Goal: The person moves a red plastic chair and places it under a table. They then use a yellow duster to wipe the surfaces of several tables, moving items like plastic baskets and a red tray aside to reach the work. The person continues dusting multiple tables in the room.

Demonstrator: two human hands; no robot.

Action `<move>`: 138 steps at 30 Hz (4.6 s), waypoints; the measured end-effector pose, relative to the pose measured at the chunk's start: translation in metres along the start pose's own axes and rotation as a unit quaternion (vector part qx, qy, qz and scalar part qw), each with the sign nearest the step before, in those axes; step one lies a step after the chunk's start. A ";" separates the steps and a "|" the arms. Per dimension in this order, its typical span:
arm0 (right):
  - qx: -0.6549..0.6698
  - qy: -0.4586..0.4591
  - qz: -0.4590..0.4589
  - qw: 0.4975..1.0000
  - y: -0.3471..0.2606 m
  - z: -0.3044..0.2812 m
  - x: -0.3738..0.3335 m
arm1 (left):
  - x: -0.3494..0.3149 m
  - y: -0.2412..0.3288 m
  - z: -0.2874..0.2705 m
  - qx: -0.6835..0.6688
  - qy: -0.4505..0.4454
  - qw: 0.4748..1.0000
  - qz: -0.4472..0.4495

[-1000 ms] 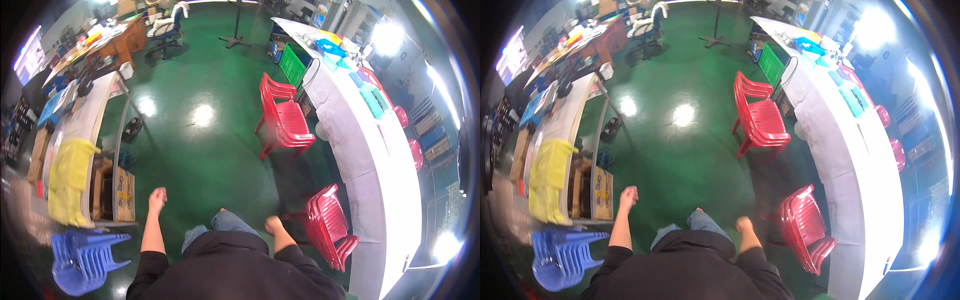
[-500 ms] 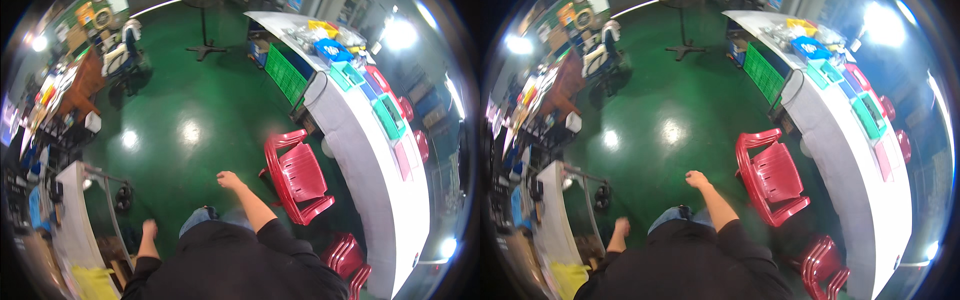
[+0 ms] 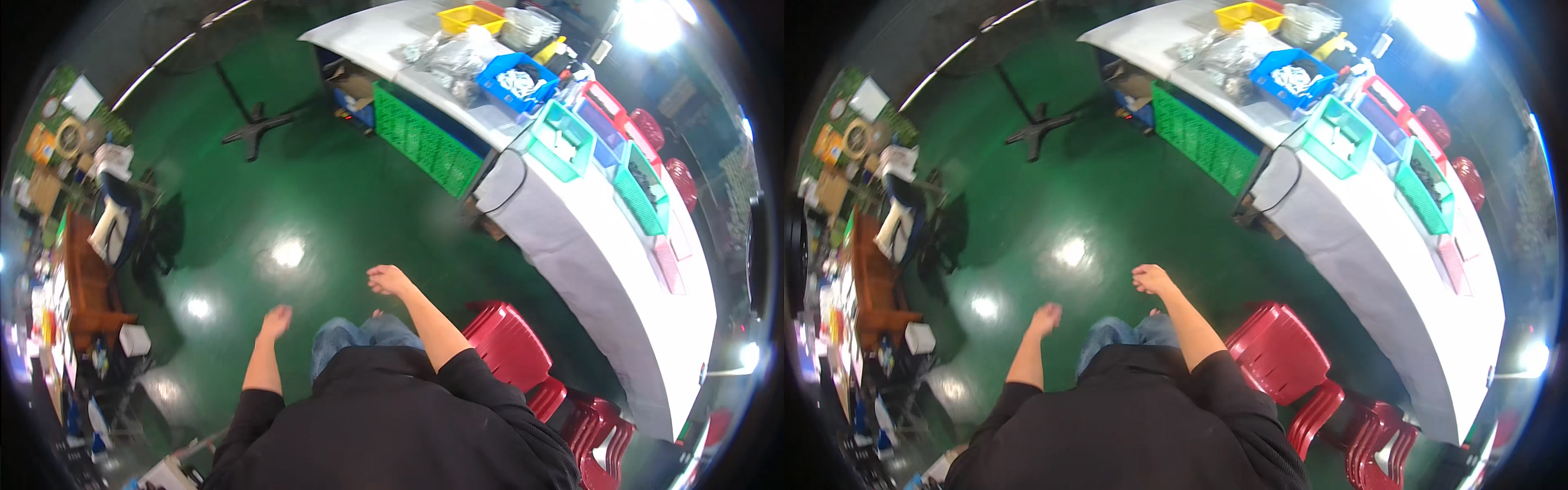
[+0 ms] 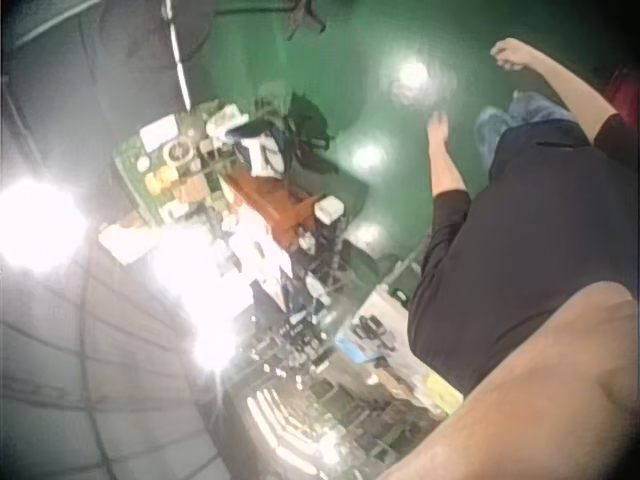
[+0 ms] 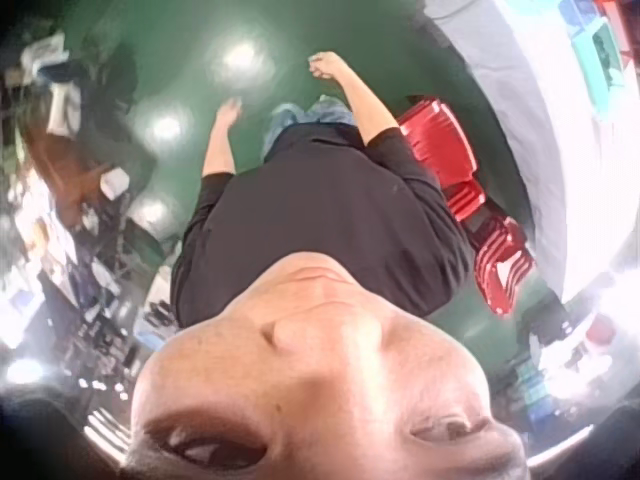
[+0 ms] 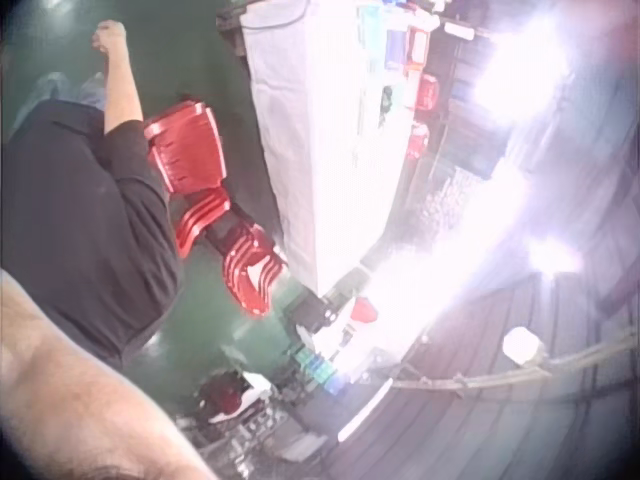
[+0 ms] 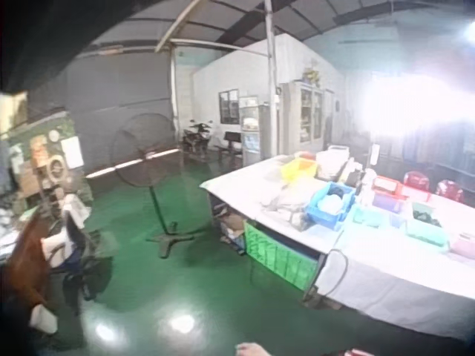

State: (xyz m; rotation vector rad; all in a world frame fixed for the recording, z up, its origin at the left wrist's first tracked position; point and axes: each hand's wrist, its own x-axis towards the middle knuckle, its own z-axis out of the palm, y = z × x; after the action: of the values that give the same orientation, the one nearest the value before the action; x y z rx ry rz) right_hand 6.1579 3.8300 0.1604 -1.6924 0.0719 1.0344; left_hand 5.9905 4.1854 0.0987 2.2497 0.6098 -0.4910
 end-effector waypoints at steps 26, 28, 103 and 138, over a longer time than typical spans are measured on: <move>-0.127 0.659 -0.156 0.724 -0.387 -0.888 0.204 | 0.630 0.625 -0.137 -0.174 0.066 0.971 0.147; -0.158 0.684 -0.083 0.708 -0.378 -0.946 0.232 | 0.620 0.617 -0.090 0.066 0.030 0.994 0.077; -0.519 -0.671 -0.526 0.059 -0.434 0.605 0.164 | -0.131 0.033 -0.296 0.119 0.374 0.686 -0.613; -0.464 -0.743 -0.391 -0.283 0.229 1.165 -0.323 | -0.822 -0.419 -0.109 -0.066 0.709 0.112 -0.693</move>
State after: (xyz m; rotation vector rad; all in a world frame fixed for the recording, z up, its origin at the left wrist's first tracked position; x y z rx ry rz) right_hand 5.1518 4.5383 0.1751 -0.6942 2.3884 -0.5529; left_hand 5.1049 4.2969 0.3563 0.1623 3.2970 1.3034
